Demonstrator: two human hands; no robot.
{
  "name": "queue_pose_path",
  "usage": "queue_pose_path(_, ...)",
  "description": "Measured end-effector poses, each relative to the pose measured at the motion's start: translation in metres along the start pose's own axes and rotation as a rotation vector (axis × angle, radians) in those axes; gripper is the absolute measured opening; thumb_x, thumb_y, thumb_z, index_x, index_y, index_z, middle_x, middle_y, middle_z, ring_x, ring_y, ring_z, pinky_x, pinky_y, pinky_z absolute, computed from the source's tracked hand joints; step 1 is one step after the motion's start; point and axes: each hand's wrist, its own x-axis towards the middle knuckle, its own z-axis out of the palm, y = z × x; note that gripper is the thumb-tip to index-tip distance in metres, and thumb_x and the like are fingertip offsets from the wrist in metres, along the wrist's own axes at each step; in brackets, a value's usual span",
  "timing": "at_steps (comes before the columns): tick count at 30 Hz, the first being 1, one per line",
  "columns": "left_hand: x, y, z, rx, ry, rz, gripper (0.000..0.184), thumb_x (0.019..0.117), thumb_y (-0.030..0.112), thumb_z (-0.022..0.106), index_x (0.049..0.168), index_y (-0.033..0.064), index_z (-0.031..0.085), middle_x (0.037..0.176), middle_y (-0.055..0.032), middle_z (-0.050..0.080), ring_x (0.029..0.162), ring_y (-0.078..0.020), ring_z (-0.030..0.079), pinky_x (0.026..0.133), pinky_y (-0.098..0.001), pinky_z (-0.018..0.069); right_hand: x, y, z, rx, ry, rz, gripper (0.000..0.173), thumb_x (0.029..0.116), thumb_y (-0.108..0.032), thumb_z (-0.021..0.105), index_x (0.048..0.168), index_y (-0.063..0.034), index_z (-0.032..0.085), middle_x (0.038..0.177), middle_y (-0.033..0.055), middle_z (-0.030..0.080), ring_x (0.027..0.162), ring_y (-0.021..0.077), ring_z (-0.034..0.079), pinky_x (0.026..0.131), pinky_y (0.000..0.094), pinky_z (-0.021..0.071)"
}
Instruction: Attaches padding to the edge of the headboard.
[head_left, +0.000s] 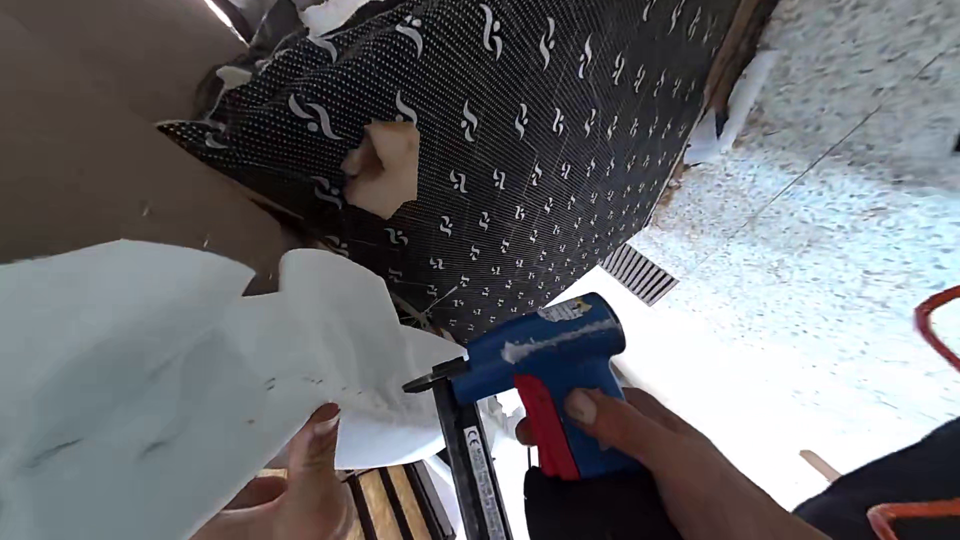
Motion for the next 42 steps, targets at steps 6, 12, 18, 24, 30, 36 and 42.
queue_pose_path(6,-0.008,0.001,0.014,-0.018,0.034,0.092,0.067,0.0790,0.025,0.087,0.117,-0.0093,0.044,0.101,0.0118,0.065,0.099,0.0080,0.064,0.086,-0.0139,0.0555,0.014,-0.004,0.008,0.032,-0.087,0.008,0.021,0.0976,-0.033,0.061,0.107,-0.0145,0.066,0.096,0.0033,0.077,0.067,0.0137,0.073,0.055,0.0303,0.0620)
queue_pose_path(12,-0.003,0.012,0.012,-0.085,-0.010,0.066,0.044,0.0770,0.010,0.086,0.104,0.0057,0.053,0.088,0.0171,0.070,0.091,0.0052,0.070,0.080,-0.0149,0.0598,0.025,-0.011,0.008,0.038,-0.171,-0.020,0.022,0.0969,-0.035,0.064,0.108,-0.0163,0.066,0.100,0.0015,0.077,0.074,0.0124,0.074,0.059,0.0295,0.0626)
queue_pose_path(18,-0.003,0.014,0.011,-0.136,-0.054,0.051,0.039,0.0782,0.012,0.087,0.104,0.0101,0.058,0.089,0.0167,0.073,0.090,0.0027,0.071,0.081,-0.0173,0.0609,0.032,-0.009,0.013,0.025,-0.210,-0.008,0.021,0.0977,-0.034,0.062,0.108,-0.0160,0.065,0.098,0.0015,0.076,0.072,0.0123,0.073,0.057,0.0294,0.0622)
queue_pose_path(24,0.000,0.020,0.008,-0.097,-0.072,0.069,0.037,0.0747,0.013,0.089,0.098,0.0085,0.061,0.086,0.0146,0.073,0.088,0.0032,0.071,0.080,-0.0161,0.0603,0.038,-0.012,0.013,0.038,-0.272,0.023,0.026,0.0966,-0.037,0.065,0.112,-0.0172,0.061,0.100,0.0020,0.076,0.073,0.0133,0.074,0.058,0.0298,0.0627)
queue_pose_path(30,-0.001,0.029,0.015,-0.086,-0.035,0.037,0.029,0.0751,-0.002,0.082,0.091,0.0100,0.061,0.080,0.0175,0.072,0.083,0.0072,0.070,0.076,-0.0124,0.0597,0.041,-0.024,0.012,0.035,-0.327,0.096,0.025,0.0972,-0.034,0.062,0.115,-0.0173,0.058,0.100,0.0035,0.075,0.070,0.0133,0.073,0.057,0.0293,0.0619)
queue_pose_path(36,-0.001,0.023,0.014,-0.082,-0.017,0.036,0.031,0.0743,0.001,0.085,0.092,0.0081,0.061,0.080,0.0168,0.071,0.083,0.0059,0.070,0.076,-0.0143,0.0603,0.044,-0.027,0.014,0.018,-0.364,0.102,0.025,0.0955,-0.036,0.063,0.113,-0.0177,0.060,0.100,0.0023,0.075,0.070,0.0125,0.073,0.056,0.0287,0.0619)
queue_pose_path(42,0.001,0.022,0.012,-0.054,-0.001,0.060,0.036,0.0750,0.006,0.086,0.096,0.0044,0.057,0.082,0.0170,0.070,0.084,0.0074,0.069,0.076,-0.0132,0.0598,0.048,-0.025,0.018,0.008,-0.386,0.091,0.028,0.0952,-0.037,0.062,0.115,-0.0177,0.058,0.103,0.0038,0.075,0.071,0.0129,0.073,0.057,0.0280,0.0614)
